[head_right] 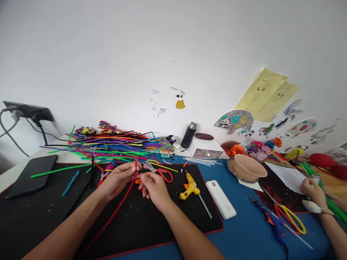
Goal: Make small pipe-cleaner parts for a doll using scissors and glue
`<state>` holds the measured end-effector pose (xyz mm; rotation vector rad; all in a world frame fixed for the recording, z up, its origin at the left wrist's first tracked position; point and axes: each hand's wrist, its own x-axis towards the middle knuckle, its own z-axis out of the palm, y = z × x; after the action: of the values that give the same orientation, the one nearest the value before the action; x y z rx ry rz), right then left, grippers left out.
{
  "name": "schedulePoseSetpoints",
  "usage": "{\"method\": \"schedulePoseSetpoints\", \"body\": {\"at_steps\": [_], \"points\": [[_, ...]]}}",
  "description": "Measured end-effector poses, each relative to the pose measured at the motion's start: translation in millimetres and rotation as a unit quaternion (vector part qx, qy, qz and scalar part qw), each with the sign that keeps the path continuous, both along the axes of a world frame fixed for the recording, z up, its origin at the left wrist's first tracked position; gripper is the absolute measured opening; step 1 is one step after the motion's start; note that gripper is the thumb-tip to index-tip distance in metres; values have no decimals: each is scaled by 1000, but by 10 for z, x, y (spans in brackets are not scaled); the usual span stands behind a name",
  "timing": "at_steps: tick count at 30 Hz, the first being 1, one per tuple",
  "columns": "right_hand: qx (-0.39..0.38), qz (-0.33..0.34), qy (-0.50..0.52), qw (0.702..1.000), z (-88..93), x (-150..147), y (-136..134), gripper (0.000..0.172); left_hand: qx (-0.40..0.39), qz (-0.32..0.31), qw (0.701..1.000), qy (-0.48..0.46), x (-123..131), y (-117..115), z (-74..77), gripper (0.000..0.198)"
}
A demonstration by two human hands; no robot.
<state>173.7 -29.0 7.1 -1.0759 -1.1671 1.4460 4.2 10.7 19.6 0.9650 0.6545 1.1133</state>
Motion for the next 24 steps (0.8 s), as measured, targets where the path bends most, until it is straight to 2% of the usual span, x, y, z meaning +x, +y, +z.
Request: {"method": "schedulePoseSetpoints", "body": {"at_steps": [7, 12, 18, 24], "points": [[-22, 68, 91, 993, 139, -173, 206, 44, -9, -15, 999, -41, -21, 3, 20, 31], [-35, 83, 145, 985, 87, -173, 197, 39, -13, -17, 999, -48, -29, -1, 4, 27], [-44, 111, 150, 981, 26, -95, 151, 39, -24, -32, 999, 2, -14, -19, -7, 28], [-54, 97, 124, 986, 53, -8, 137, 38, -21, -25, 999, 26, 25, -17, -63, 25]]}}
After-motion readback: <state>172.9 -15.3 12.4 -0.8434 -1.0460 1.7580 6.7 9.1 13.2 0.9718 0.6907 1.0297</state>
